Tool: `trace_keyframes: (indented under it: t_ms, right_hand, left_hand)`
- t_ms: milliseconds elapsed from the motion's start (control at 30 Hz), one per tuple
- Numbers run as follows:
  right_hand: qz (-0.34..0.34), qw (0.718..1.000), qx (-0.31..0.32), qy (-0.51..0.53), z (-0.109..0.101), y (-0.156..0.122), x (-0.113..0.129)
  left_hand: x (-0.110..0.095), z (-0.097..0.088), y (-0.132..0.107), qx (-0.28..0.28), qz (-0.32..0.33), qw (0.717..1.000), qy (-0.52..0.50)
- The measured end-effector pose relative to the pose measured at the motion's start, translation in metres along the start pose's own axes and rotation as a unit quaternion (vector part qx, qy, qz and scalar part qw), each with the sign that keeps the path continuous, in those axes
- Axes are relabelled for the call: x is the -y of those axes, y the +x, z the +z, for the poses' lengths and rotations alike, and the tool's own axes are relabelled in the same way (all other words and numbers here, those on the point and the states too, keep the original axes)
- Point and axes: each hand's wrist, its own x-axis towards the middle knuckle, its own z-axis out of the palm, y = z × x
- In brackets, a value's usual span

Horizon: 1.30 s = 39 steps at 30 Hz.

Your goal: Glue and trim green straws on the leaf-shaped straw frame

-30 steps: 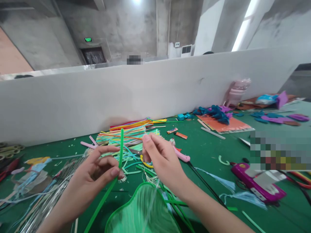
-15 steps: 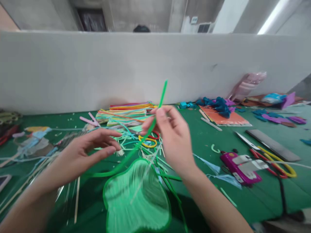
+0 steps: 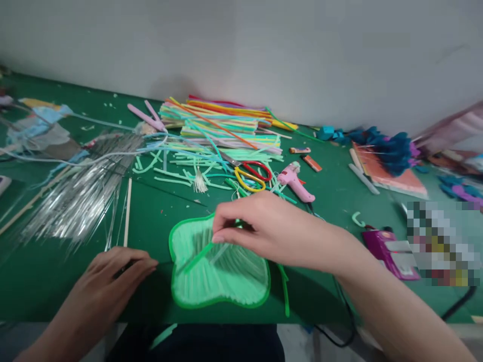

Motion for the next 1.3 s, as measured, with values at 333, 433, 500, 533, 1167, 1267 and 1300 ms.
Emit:
trace_keyframes:
  t_ms: [333, 433, 500, 533, 1167, 1267, 1300]
  right_hand:
    - [-0.048, 0.988, 0.118, -0.093, 0.019, 0.100, -0.015]
    - [-0.063, 0.983, 0.138, -0.100, 0.016, 0.117, -0.020]
    - [-0.073, 0.981, 0.156, -0.092, 0.016, 0.125, -0.022]
    - [-0.077, 0.980, 0.163, -0.086, 0.017, 0.128, -0.023]
    - [-0.088, 0.974, 0.141, -0.152, 0.029, 0.148, -0.009]
    - [-0.087, 0.975, 0.137, -0.150, 0.030, 0.147, -0.010]
    - [-0.089, 0.976, 0.134, -0.148, 0.031, 0.147, -0.010]
  left_hand:
    - [-0.004, 0.005, 0.011, -0.045, -0.015, 0.999, -0.016]
    - [-0.016, 0.013, 0.008, -0.042, -0.002, 0.999, -0.032]
    - [-0.021, 0.017, 0.006, -0.037, -0.005, 0.999, -0.037]
    - [-0.022, 0.018, 0.005, -0.035, -0.007, 0.999, -0.039]
    - [-0.016, 0.020, 0.005, -0.039, 0.018, 0.999, -0.018]
    - [-0.017, 0.020, 0.004, -0.030, 0.007, 1.000, -0.002]
    - [-0.017, 0.020, 0.004, -0.025, 0.006, 1.000, 0.007]
